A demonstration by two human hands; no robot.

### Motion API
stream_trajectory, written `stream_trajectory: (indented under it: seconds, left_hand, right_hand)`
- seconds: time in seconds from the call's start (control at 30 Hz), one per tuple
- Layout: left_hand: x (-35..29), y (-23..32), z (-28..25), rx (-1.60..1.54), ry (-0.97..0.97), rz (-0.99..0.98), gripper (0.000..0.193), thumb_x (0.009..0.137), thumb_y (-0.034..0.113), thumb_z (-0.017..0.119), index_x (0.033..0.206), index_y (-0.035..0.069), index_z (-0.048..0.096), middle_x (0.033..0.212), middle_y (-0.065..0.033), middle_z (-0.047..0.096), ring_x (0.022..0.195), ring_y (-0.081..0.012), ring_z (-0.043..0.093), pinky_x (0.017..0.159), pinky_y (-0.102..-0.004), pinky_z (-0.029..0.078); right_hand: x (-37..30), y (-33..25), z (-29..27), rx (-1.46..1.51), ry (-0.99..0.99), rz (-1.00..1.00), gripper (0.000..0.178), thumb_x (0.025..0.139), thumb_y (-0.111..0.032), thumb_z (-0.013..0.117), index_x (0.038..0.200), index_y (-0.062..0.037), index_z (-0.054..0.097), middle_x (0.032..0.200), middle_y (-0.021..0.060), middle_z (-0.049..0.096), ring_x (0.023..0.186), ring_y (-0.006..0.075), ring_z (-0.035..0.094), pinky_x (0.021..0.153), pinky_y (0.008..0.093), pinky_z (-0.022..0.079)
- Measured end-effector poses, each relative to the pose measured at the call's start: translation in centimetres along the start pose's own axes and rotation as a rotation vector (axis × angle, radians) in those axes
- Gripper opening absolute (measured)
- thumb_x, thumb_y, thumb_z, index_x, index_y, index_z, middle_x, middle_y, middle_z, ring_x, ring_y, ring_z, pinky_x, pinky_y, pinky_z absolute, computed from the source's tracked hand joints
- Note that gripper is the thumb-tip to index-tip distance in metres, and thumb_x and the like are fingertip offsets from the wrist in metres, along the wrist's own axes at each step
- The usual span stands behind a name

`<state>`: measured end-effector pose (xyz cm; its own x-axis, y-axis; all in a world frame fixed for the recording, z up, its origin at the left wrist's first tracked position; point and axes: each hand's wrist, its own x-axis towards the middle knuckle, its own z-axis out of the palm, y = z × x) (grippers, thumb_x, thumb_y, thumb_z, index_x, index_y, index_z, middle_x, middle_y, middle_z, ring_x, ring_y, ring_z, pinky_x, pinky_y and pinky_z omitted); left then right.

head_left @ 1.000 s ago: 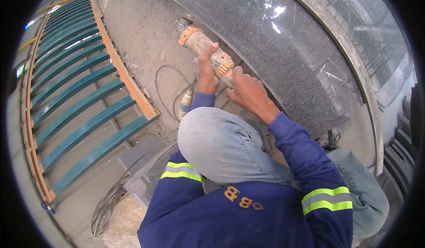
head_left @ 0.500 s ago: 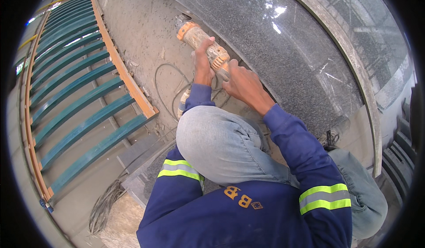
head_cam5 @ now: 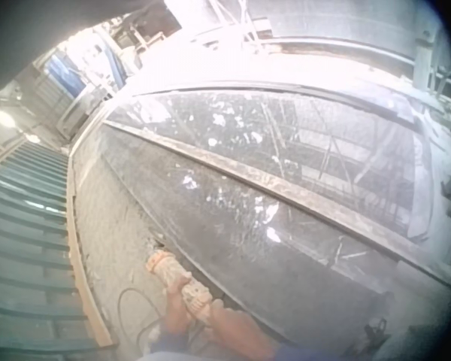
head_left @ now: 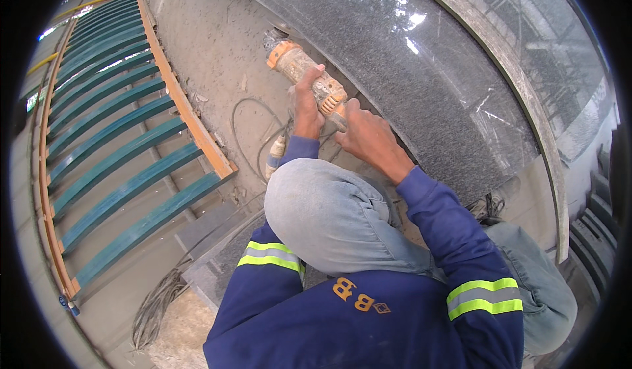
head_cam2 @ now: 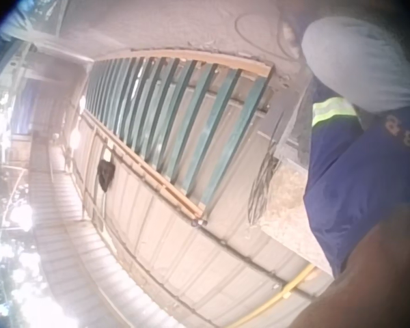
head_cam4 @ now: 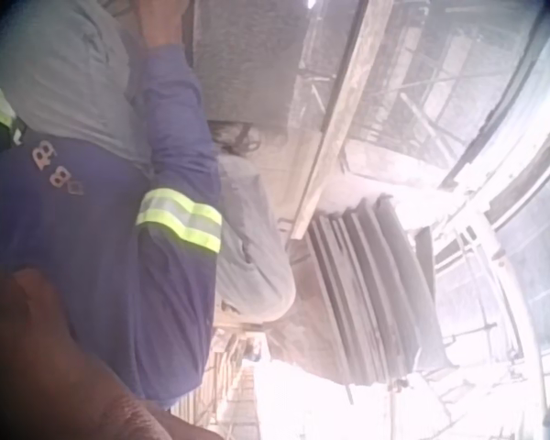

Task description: The person sits on the floor and uses a handheld power grinder to smooth a curved wall surface. The person holds the tool with both hands and moves it along the wall, generating dust.

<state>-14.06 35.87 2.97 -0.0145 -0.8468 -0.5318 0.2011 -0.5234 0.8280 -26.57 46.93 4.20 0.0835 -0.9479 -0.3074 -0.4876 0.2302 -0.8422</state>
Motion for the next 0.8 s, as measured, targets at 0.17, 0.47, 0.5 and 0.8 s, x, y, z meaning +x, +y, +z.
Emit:
stream_trajectory:
  seconds: [0.17,0.47,0.5,0.8]
  left_hand:
    - [1.4,-0.5,-0.9,0.004,0.006,0.008,0.03,0.086,0.02,0.069,0.104,0.002,0.053,0.081,-0.0128,0.061,0.064,-0.0275,0.068,0.059,-0.0404,0.06]
    - [2.3,0.2,-0.6,0.007,0.009,-0.006,0.029,0.086,0.02,0.068,0.102,0.003,0.053,0.08,-0.0128,0.061,0.065,-0.0281,0.068,0.059,-0.0411,0.059]
    - [2.1,0.1,-0.6,0.009,0.009,-0.009,0.029,0.086,0.02,0.068,0.103,0.003,0.053,0.08,-0.0128,0.061,0.065,-0.028,0.068,0.059,-0.0411,0.06]
    - [0.5,-0.7,-0.6,-0.005,0.039,-0.013,0.029,0.085,0.021,0.069,0.101,0.002,0.054,0.08,-0.0121,0.061,0.065,-0.0273,0.068,0.058,-0.0397,0.059]
  right_hand:
    - [0.5,0.3,0.5,-0.003,0.033,-0.034,0.038,0.08,-0.019,0.071,0.1,0.0034,0.047,0.086,0.0306,0.069,0.083,0.0472,0.07,0.072,0.0525,0.056]
    - [1.7,0.5,0.5,0.001,0.085,-0.083,0.032,0.078,-0.013,0.07,0.094,0.004,0.048,0.079,0.029,0.068,0.077,0.0445,0.071,0.067,0.0509,0.057]
    - [1.6,0.5,0.5,0.004,0.069,-0.07,0.034,0.079,-0.015,0.07,0.096,0.0035,0.048,0.081,0.0296,0.068,0.079,0.0452,0.071,0.068,0.0519,0.057]
    - [-0.7,-0.2,-0.4,-0.015,0.046,-0.039,0.033,0.08,-0.015,0.071,0.096,0.0029,0.048,0.079,0.0279,0.069,0.078,0.0435,0.072,0.067,0.0496,0.058]
